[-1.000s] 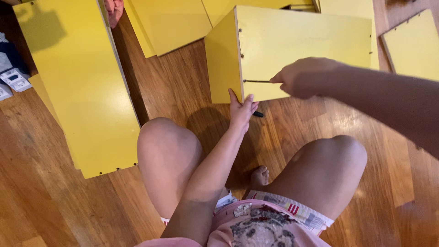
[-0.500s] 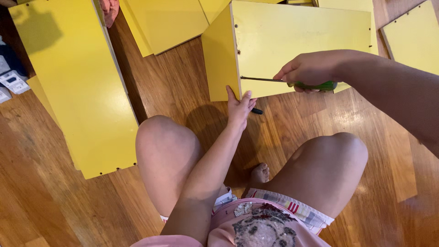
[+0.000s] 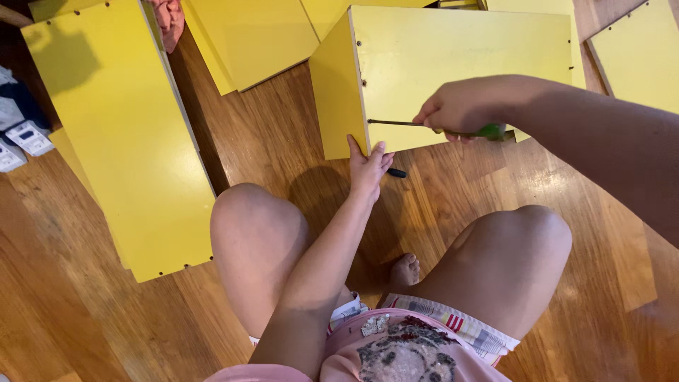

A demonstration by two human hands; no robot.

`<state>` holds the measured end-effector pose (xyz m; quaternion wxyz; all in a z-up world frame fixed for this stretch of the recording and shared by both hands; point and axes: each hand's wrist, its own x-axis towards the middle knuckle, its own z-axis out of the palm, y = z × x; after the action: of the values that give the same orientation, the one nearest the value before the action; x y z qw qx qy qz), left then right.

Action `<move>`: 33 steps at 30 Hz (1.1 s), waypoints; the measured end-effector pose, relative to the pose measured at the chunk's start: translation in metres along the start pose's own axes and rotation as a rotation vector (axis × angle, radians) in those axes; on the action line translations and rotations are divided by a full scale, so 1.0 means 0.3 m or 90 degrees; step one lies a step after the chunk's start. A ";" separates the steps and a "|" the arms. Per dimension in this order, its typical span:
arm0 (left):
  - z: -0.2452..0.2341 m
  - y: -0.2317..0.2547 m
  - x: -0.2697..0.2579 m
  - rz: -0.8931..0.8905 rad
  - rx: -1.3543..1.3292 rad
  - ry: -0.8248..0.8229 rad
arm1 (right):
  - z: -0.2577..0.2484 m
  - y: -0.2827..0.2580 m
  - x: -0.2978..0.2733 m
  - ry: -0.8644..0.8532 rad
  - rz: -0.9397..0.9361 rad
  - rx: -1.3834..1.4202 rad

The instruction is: The person assembles yellow wooden furniture panels on a wooden floor. They use a screwdriver to tighten screws into pre-drilled holes, joining the panels together to form a structure.

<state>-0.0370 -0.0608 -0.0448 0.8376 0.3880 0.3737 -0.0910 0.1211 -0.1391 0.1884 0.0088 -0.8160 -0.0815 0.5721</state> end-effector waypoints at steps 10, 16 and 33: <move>-0.017 -0.016 0.012 -0.011 -0.003 -0.015 | -0.050 -0.031 0.013 -0.085 0.030 0.040; 0.003 0.078 -0.038 -0.071 -0.019 0.018 | -0.025 -0.007 -0.010 -0.143 0.043 0.081; -0.069 0.069 0.084 0.221 0.909 0.080 | 0.002 -0.123 0.000 -0.075 0.045 -0.213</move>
<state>-0.0216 -0.0284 -0.0588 0.3604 0.8969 0.2038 -0.1556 0.1161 -0.1028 0.1923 -0.1520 -0.7733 -0.1474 0.5976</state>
